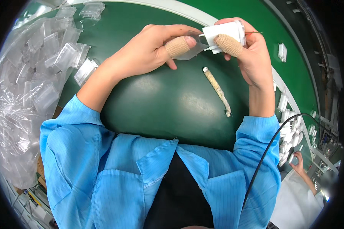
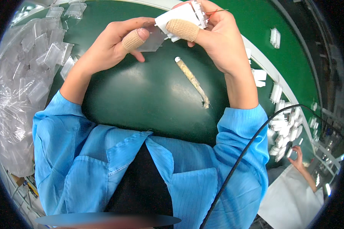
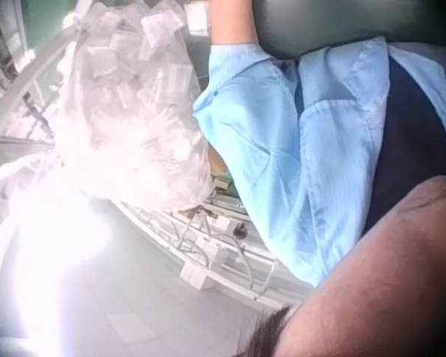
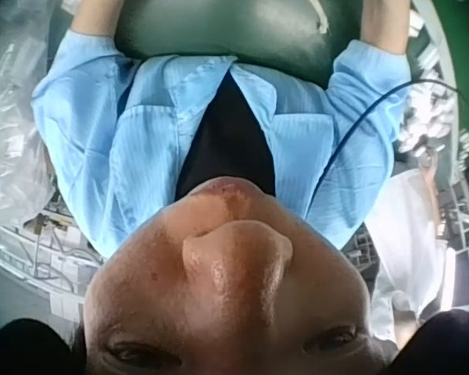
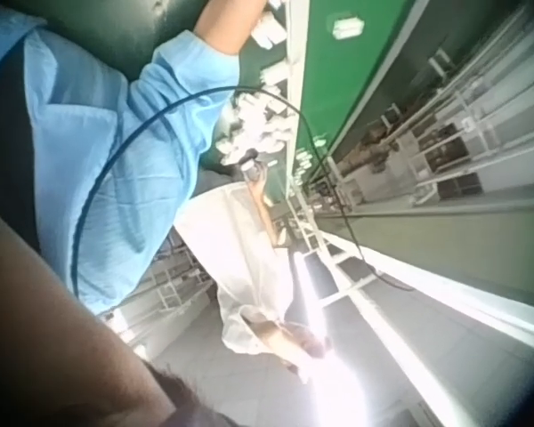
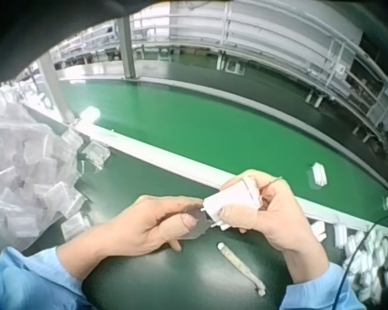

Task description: The person assembles small white plastic enclosures by hand, fitting internal wires and components into the plastic housing at a factory workbench.

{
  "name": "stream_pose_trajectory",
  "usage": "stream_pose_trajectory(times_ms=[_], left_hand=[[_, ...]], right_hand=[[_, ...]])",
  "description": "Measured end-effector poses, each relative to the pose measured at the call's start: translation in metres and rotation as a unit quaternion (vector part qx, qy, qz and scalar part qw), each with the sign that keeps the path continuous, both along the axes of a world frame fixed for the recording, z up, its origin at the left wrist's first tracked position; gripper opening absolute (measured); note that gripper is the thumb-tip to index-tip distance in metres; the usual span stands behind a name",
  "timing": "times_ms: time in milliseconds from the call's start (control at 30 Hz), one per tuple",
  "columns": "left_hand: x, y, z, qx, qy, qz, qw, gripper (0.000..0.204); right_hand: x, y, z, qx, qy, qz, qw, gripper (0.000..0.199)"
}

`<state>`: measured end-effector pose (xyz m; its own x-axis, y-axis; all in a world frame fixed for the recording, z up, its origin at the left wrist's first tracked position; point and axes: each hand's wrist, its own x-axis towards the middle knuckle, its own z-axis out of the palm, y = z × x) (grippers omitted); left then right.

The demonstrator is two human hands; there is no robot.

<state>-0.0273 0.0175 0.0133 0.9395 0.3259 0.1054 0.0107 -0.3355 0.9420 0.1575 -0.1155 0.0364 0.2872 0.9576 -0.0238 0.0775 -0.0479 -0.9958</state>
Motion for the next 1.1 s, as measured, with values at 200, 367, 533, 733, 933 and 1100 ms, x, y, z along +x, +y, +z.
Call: stream_pose_trajectory(times_ms=[200,367,533,733,933,1100], left_hand=[[-0.004,-0.006,0.002,-0.086,0.002,-0.024,0.996,0.044],[-0.004,-0.001,-0.001,-0.020,0.042,-0.001,0.999,0.042],[-0.005,0.003,-0.006,-0.155,-0.008,-0.041,0.987,0.039],[0.001,0.000,-0.010,-0.236,-0.053,-0.052,0.969,0.040],[0.000,-0.001,-0.010,-0.125,-0.063,-0.025,0.990,0.037],[0.000,0.000,-0.004,-0.175,-0.044,-0.041,0.983,0.038]], right_hand=[[0.005,-0.002,-0.003,-0.006,-0.038,-0.018,0.999,0.029],[-0.003,-0.005,0.007,0.013,-0.125,-0.035,0.991,0.030],[0.001,-0.005,0.005,0.017,-0.038,-0.051,0.998,0.030],[0.012,-0.006,0.007,0.040,0.070,-0.029,0.996,0.028],[-0.001,0.000,-0.004,0.055,-0.040,-0.031,0.997,0.029],[-0.002,-0.003,-0.007,0.052,0.045,-0.035,0.997,0.031]])
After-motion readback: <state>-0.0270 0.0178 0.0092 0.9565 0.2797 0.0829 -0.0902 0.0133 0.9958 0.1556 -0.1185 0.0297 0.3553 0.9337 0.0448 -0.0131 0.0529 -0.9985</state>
